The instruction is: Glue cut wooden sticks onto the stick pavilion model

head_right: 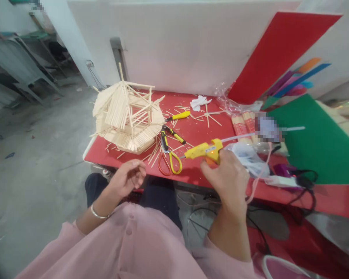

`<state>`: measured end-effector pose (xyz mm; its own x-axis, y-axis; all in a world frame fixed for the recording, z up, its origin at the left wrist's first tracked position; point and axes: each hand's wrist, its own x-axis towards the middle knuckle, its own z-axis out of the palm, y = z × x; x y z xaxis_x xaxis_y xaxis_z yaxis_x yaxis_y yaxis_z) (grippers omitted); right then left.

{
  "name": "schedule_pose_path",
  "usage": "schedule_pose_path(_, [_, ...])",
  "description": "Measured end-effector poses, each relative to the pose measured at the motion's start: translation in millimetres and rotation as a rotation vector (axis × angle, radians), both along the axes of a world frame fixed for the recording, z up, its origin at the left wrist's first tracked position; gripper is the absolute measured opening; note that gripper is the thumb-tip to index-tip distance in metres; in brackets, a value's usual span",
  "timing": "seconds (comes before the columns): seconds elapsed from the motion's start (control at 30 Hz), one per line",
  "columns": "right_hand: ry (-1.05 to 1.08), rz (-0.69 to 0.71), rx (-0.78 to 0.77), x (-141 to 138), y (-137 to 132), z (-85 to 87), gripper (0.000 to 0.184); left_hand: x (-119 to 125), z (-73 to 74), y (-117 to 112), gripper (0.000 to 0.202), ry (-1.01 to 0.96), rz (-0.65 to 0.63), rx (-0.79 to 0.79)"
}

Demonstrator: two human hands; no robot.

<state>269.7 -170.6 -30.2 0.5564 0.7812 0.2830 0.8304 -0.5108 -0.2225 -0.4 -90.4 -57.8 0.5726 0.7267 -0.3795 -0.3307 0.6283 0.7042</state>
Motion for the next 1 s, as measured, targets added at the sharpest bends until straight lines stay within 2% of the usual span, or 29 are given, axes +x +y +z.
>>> schedule_pose_path(0.17, [-0.106,0.309,-0.069,24,8,-13.9,0.016,18,-25.3,-17,0.029,0.038,-0.055,-0.036])
schedule_pose_path(0.3, [-0.051,0.420,-0.202,55,36,-33.1,0.006,21,-35.4,-24,0.030,0.092,-0.041,-0.034])
schedule_pose_path(0.43, [0.003,0.405,-0.277,70,62,-58.5,0.007,19,-32.6,-23,0.032,0.136,-0.006,-0.007])
schedule_pose_path(0.53, [0.023,0.381,-0.312,75,68,-74.3,0.010,17,-29.6,-21,0.031,0.196,0.021,0.034])
schedule_pose_path(0.67, [-0.041,0.236,-0.287,76,50,-80.2,0.040,8,-37.4,-18,0.027,0.301,0.047,0.138])
schedule_pose_path(0.73, [-0.120,0.131,-0.141,66,35,-75.0,0.054,-4,-46.3,-14,0.023,0.413,0.109,0.216])
schedule_pose_path(0.8, [-0.155,0.046,0.095,44,20,-67.4,0.050,-21,-55.9,-8,0.015,0.582,0.225,0.356])
schedule_pose_path(0.9, [-0.054,0.118,0.291,-6,10,-59.6,0.037,-48,-67.5,9,0.008,0.929,0.426,0.688])
schedule_pose_path(0.97, [0.046,0.321,0.301,-41,13,-59.6,0.030,-61,-72.1,25,0.010,1.170,0.426,0.853])
schedule_pose_path(1.0, [0.069,0.399,0.360,-57,16,-61.1,0.027,-64,-73.7,33,0.010,1.266,0.391,0.896])
